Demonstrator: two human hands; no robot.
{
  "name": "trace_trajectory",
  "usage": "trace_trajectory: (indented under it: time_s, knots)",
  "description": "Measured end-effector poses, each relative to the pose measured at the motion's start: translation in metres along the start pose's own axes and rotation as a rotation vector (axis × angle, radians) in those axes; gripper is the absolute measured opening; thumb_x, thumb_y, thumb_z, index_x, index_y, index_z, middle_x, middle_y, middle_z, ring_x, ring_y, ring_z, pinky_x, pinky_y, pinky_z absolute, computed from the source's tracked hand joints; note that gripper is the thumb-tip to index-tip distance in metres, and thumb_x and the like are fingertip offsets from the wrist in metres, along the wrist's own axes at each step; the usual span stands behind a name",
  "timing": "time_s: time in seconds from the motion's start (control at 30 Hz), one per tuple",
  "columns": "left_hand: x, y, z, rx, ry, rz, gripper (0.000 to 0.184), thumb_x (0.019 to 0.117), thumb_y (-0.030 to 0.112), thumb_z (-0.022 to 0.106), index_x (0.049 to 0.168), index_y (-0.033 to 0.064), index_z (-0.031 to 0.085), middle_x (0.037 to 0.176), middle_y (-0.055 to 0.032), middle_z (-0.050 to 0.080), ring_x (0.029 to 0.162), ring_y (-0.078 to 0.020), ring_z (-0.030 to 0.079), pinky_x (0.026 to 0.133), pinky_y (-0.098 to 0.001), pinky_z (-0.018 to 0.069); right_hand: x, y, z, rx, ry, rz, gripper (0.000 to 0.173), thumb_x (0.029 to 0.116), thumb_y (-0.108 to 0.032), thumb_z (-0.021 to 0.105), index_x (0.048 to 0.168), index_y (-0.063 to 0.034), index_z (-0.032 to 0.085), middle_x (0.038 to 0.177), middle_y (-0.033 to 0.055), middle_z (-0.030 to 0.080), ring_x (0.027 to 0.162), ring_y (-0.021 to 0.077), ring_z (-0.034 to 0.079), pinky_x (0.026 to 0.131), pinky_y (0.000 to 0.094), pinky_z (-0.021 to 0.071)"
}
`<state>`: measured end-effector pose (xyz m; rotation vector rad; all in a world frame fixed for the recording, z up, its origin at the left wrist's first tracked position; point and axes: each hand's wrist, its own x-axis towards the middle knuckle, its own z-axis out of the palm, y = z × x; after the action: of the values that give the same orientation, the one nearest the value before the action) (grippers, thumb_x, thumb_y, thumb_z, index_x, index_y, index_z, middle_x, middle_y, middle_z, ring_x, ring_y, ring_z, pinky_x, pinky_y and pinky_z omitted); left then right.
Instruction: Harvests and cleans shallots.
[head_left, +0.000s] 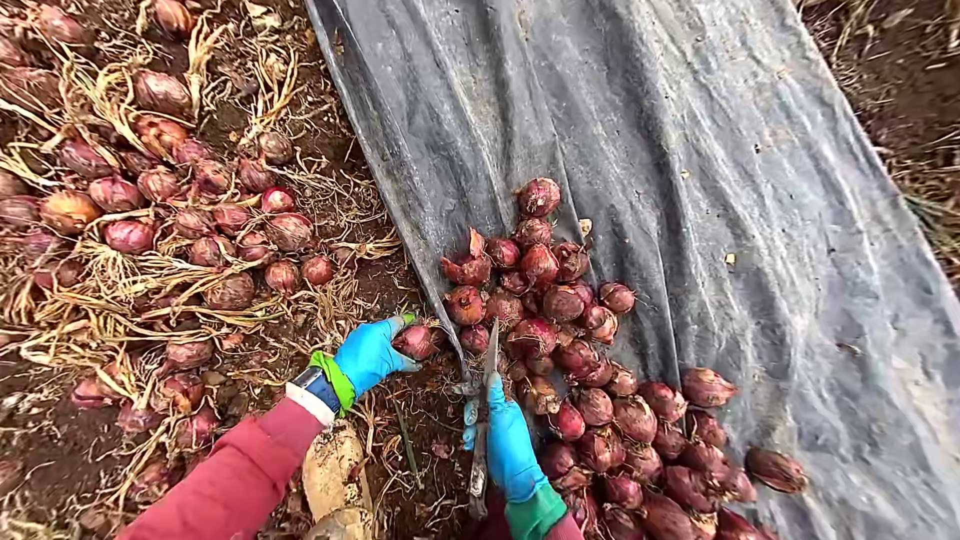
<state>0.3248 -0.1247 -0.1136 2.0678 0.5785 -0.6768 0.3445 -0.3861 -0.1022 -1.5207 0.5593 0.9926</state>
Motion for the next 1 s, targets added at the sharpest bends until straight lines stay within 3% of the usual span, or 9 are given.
trace_trajectory:
  time_s: [0.1,0.23,0.37,0.47,0.6,0.7,0.77,0.9,1.0]
  knots:
    - [-0.063,0.007,-0.009,-0.002,-0.008,-0.01,0.064,0.0797,0.035,0.088,0.139,0.0358,0.063,0.117,0.0036,0.076,0.108,-0.0138,0.072,0.097,-0.0483,0.0585,-0.023,0.025,0.021,-0.079,-0.329,-0.043,0.072,0.1001,-0.07,0.04,0.101,-0.0012,0.063,0.065,0.0091,0.063,0.048,0.0212,0.061,0.045,0.0365,0.0571]
    - [-0.109,0.022,-0.007,0.354,-0.032,0.11,0.025,0.093,0.026,0.073,0.116,0.0175,0.073,0.103,-0.0082,0.076,0.095,-0.0302,0.073,0.082,-0.0585,0.0578,-0.04,0.003,0.048,-0.165,-0.354,-0.272,0.08,0.0791,-0.086,0.058,0.086,-0.006,0.064,0.061,0.0039,0.062,0.048,0.0168,0.061,0.046,0.033,0.0556]
    - [-0.131,0.002,-0.013,0.5,0.056,0.37,0.006,0.09,0.019,0.071,0.094,0.0201,0.075,0.089,-0.0038,0.075,0.084,-0.0257,0.074,0.068,-0.0538,0.0593,-0.047,-0.004,0.044,-0.416,-0.369,-0.363,0.085,0.0903,-0.086,0.031,0.083,-0.0091,0.065,0.06,0.0028,0.061,0.049,0.0156,0.06,0.047,0.0343,0.0548]
    - [-0.134,-0.011,-0.035,0.503,0.022,0.202,0.012,0.0912,0.02,0.07,0.1,0.0213,0.078,0.099,-0.003,0.077,0.094,-0.0255,0.074,0.078,-0.0559,0.0581,-0.06,-0.007,0.032,-0.45,-0.49,-0.289,0.079,0.096,-0.079,0.031,0.088,-0.0101,0.069,0.058,0.0022,0.057,0.044,0.0144,0.053,0.043,0.0326,0.049]
    - [-0.143,-0.002,-0.038,0.339,0.147,0.082,0.01,0.0915,0.028,0.073,0.098,0.0214,0.077,0.09,-0.0007,0.075,0.087,-0.0217,0.072,0.077,-0.0548,0.0577,-0.053,0.015,0.027,-0.429,-0.448,-0.205,0.086,0.095,-0.081,0.026,0.097,-0.0069,0.069,0.061,0.0053,0.059,0.046,0.0172,0.056,0.045,0.0348,0.0524]
    - [-0.139,0.057,-0.026,0.52,-0.26,0.077,0.029,0.1002,0.039,0.058,0.105,0.0129,0.069,0.099,-0.0099,0.072,0.096,-0.0323,0.07,0.081,-0.0591,0.0547,-0.042,0.006,0.027,-0.638,-0.556,-0.212,0.092,0.0846,-0.093,0.023,0.089,-0.0117,0.065,0.064,0.0027,0.061,0.051,0.0162,0.06,0.049,0.0361,0.055]
    - [-0.122,0.076,-0.021,0.536,-0.358,0.097,0.035,0.1036,0.042,0.054,0.109,0.0125,0.071,0.105,-0.0109,0.072,0.101,-0.0334,0.07,0.082,-0.06,0.0544,-0.042,-0.008,0.026,-0.583,-0.491,-0.255,0.088,0.0877,-0.09,0.024,0.086,-0.0119,0.065,0.062,0.0026,0.06,0.05,0.0159,0.059,0.048,0.0352,0.0537]
    - [-0.072,0.046,-0.063,0.48,-0.008,-0.079,0.033,0.1028,0.046,0.054,0.106,0.0185,0.073,0.104,-0.0071,0.075,0.1,-0.0297,0.071,0.082,-0.059,0.0556,-0.028,-0.047,0.011,-0.136,-0.116,-0.462,0.085,0.102,-0.069,0.006,0.085,-0.0068,0.061,0.055,0.0062,0.055,0.042,0.0196,0.054,0.041,0.0382,0.0524]
    - [-0.116,-0.025,-0.114,0.177,0.407,-0.188,0.032,0.1033,0.042,0.059,0.107,0.0147,0.076,0.093,-0.0107,0.075,0.089,-0.0301,0.073,0.082,-0.0619,0.0561,-0.021,-0.077,-0.009,-0.455,0.009,-0.477,0.075,0.1087,-0.058,0.015,0.11,-0.0065,0.07,0.07,0.0093,0.069,0.054,0.022,0.065,0.05,0.0413,0.0583]
